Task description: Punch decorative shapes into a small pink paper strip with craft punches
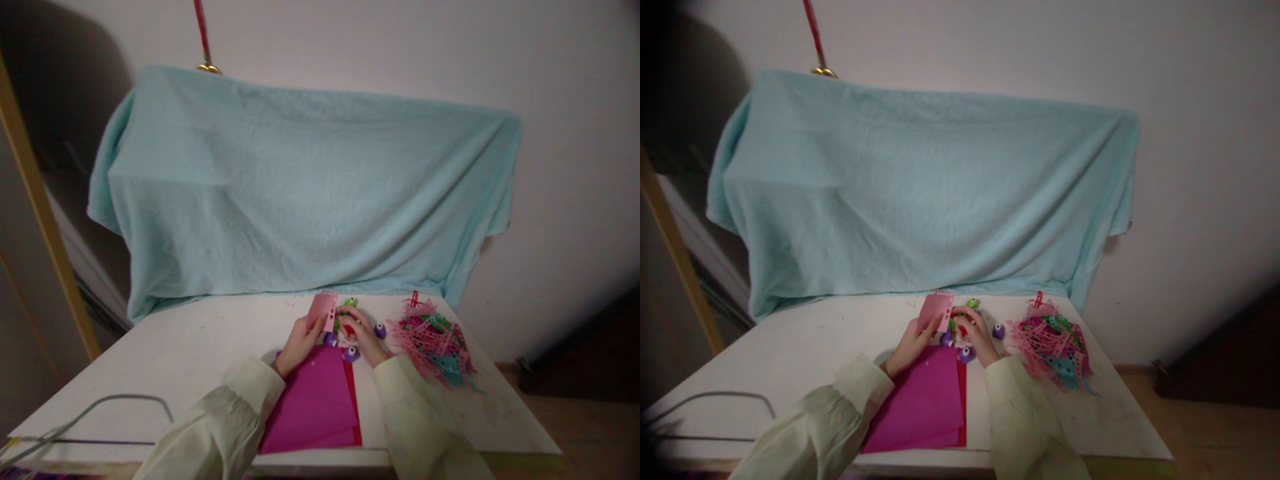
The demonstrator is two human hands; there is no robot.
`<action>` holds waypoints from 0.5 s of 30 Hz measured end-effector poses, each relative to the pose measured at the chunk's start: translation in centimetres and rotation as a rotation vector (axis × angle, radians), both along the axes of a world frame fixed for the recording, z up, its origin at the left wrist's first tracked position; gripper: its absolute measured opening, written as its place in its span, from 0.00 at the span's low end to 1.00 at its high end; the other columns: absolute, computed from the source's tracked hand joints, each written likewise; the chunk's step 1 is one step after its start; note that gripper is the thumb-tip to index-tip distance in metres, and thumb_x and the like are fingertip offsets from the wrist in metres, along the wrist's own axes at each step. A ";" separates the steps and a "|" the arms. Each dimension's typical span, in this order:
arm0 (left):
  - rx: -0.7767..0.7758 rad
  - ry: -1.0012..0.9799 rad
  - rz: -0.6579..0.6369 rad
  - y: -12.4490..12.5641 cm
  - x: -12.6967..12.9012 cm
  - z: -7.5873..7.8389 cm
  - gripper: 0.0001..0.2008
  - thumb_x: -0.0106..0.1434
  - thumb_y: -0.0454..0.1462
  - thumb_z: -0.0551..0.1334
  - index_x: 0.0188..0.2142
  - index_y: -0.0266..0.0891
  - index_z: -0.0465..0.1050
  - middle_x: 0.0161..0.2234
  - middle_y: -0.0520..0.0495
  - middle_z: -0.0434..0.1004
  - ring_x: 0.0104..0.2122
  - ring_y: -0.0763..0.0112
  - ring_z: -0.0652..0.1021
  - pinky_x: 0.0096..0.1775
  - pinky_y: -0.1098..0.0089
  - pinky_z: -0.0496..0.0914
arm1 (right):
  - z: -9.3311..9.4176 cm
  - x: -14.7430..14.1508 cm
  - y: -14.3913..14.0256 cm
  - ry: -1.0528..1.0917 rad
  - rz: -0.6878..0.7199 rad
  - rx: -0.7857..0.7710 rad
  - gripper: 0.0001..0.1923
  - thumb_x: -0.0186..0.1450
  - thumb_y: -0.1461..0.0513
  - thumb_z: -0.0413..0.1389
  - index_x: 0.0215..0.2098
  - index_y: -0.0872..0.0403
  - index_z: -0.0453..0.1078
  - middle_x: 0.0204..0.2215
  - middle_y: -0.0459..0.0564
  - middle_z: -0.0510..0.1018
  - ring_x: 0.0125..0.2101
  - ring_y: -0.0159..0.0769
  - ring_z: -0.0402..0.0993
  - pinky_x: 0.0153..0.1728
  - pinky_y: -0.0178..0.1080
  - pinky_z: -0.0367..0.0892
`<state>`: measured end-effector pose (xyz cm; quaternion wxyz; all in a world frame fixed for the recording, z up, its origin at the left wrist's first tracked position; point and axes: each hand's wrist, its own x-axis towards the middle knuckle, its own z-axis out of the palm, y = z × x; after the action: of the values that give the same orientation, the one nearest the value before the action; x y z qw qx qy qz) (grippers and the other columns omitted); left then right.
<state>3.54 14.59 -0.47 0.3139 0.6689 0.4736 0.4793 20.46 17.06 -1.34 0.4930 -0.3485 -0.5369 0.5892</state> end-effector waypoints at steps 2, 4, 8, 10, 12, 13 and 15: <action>-0.002 0.011 -0.024 -0.1 0.0 0.2 0.23 0.63 0.51 0.48 0.23 0.35 0.65 0.19 0.53 0.63 0.22 0.74 0.65 0.26 0.74 0.59 | 0.1 -0.1 -0.2 -0.022 -0.009 -0.006 0.14 0.55 0.56 0.55 0.38 0.56 0.68 0.13 0.40 0.60 0.13 0.26 0.50 0.15 0.31 0.43; -0.012 0.020 -0.044 -0.1 0.1 0.3 0.23 0.63 0.50 0.48 0.24 0.35 0.67 0.20 0.52 0.66 0.23 0.73 0.66 0.28 0.74 0.61 | 0.0 -0.1 -0.2 -0.036 -0.011 -0.019 0.13 0.55 0.57 0.55 0.35 0.56 0.68 0.13 0.40 0.61 0.14 0.26 0.51 0.15 0.31 0.44; -0.031 0.027 -0.071 0.0 0.1 0.2 0.23 0.64 0.49 0.48 0.25 0.35 0.68 0.20 0.52 0.67 0.24 0.73 0.68 0.30 0.74 0.62 | -0.5 -0.2 0.0 -0.026 -0.015 0.008 0.08 0.55 0.59 0.54 0.31 0.56 0.68 0.14 0.42 0.62 0.15 0.27 0.53 0.16 0.31 0.47; -0.036 0.025 -0.084 0.0 0.1 0.1 0.22 0.64 0.49 0.48 0.25 0.36 0.68 0.20 0.53 0.67 0.24 0.73 0.68 0.30 0.75 0.62 | -0.5 -0.3 0.1 -0.014 -0.022 0.029 0.07 0.55 0.60 0.54 0.29 0.55 0.68 0.14 0.42 0.62 0.15 0.27 0.53 0.17 0.32 0.46; -0.046 0.027 -0.091 0.0 0.1 0.0 0.22 0.64 0.49 0.48 0.25 0.36 0.68 0.20 0.53 0.68 0.24 0.73 0.68 0.30 0.75 0.62 | -0.4 -0.4 0.1 -0.011 -0.034 0.043 0.06 0.55 0.60 0.54 0.28 0.55 0.67 0.14 0.41 0.61 0.15 0.27 0.52 0.17 0.32 0.45; -0.052 0.029 -0.091 0.0 0.1 -0.1 0.22 0.64 0.48 0.48 0.25 0.36 0.68 0.20 0.53 0.68 0.24 0.73 0.68 0.30 0.75 0.62 | -0.3 -0.4 0.1 -0.012 -0.043 0.047 0.07 0.56 0.59 0.54 0.28 0.55 0.67 0.14 0.41 0.61 0.14 0.26 0.52 0.16 0.32 0.45; -0.062 0.032 -0.093 0.0 0.1 -0.1 0.22 0.65 0.48 0.48 0.26 0.35 0.68 0.20 0.52 0.68 0.24 0.73 0.68 0.29 0.75 0.62 | 0.0 -0.5 0.0 -0.018 -0.053 0.054 0.08 0.57 0.58 0.54 0.27 0.55 0.66 0.13 0.40 0.60 0.14 0.26 0.51 0.16 0.32 0.44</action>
<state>3.63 14.63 -0.58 0.3487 0.6878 0.4615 0.4386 19.97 17.02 -1.36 0.5128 -0.3548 -0.5476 0.5580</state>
